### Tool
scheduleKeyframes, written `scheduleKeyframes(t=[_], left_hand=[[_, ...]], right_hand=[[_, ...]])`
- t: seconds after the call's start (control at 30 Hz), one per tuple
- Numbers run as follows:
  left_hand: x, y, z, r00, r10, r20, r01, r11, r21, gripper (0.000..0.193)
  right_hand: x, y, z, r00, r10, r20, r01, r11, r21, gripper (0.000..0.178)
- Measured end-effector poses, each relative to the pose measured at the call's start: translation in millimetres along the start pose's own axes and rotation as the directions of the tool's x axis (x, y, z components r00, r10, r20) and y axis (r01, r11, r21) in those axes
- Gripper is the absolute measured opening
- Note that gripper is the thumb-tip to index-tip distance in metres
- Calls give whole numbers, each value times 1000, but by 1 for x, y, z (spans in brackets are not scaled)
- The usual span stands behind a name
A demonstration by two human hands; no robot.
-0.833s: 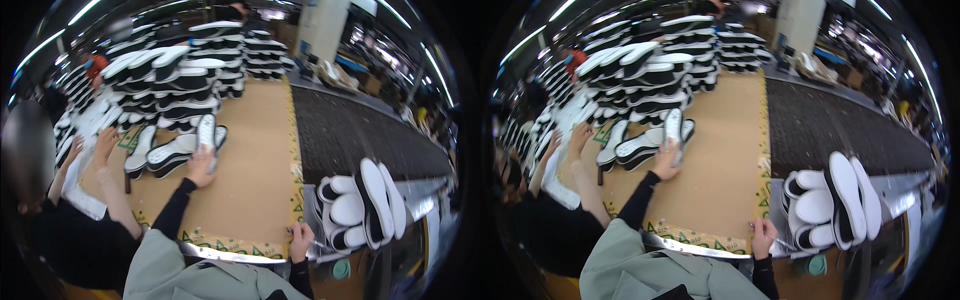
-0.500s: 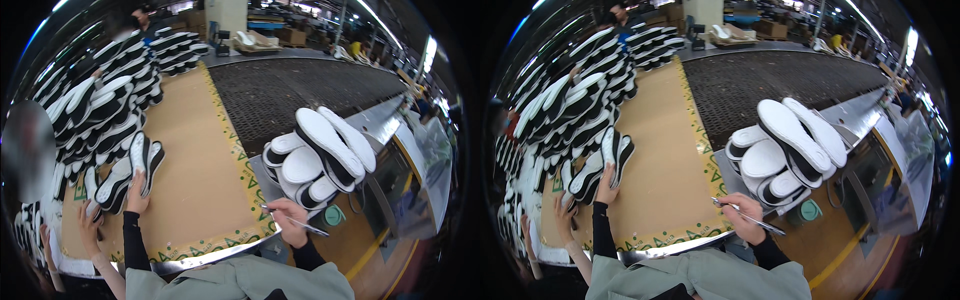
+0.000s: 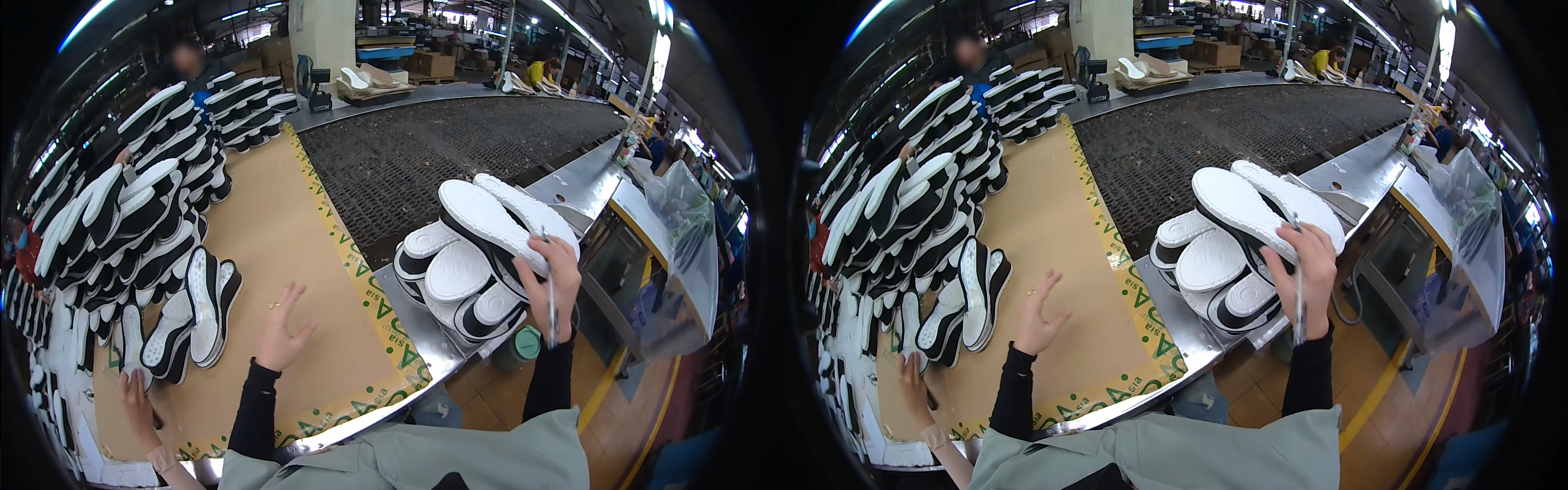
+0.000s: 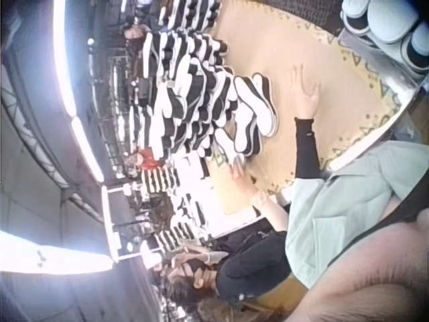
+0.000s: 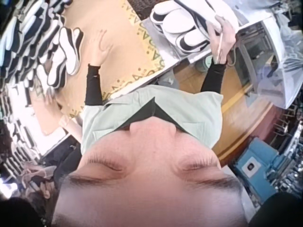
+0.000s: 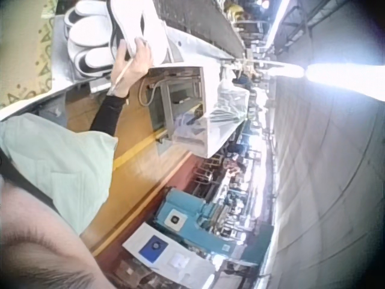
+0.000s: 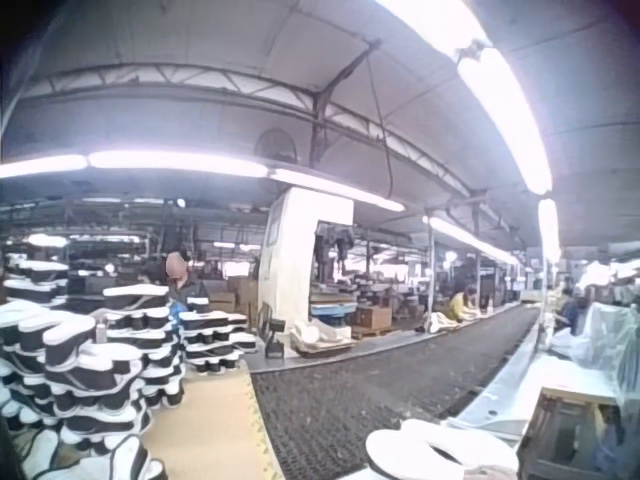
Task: The person assembles shoe soles by hand, using a small tool to press and align the black and white layers. They repeatedly pick up soles from a stack, manipulate them on the table, and place finished units into a separate pile.
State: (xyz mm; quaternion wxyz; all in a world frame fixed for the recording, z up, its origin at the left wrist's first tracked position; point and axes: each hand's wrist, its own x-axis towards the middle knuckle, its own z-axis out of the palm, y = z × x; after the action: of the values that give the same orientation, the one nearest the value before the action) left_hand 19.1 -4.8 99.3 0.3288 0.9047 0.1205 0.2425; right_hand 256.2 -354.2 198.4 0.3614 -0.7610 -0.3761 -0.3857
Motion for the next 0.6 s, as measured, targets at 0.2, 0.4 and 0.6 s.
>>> scheduleKeyframes(t=[0.2,0.4,0.6], left_hand=[[-1,30,17,986,62,157,-42,991,-131,66],[-12,26,8,986,27,162,9,976,-218,67],[-16,47,-28,980,110,-167,-113,994,-8,76]], right_hand=[[26,13,20,949,-5,314,65,981,-181,44],[36,9,20,941,72,330,-6,980,-197,45],[34,-72,24,938,-122,325,38,966,254,48]])
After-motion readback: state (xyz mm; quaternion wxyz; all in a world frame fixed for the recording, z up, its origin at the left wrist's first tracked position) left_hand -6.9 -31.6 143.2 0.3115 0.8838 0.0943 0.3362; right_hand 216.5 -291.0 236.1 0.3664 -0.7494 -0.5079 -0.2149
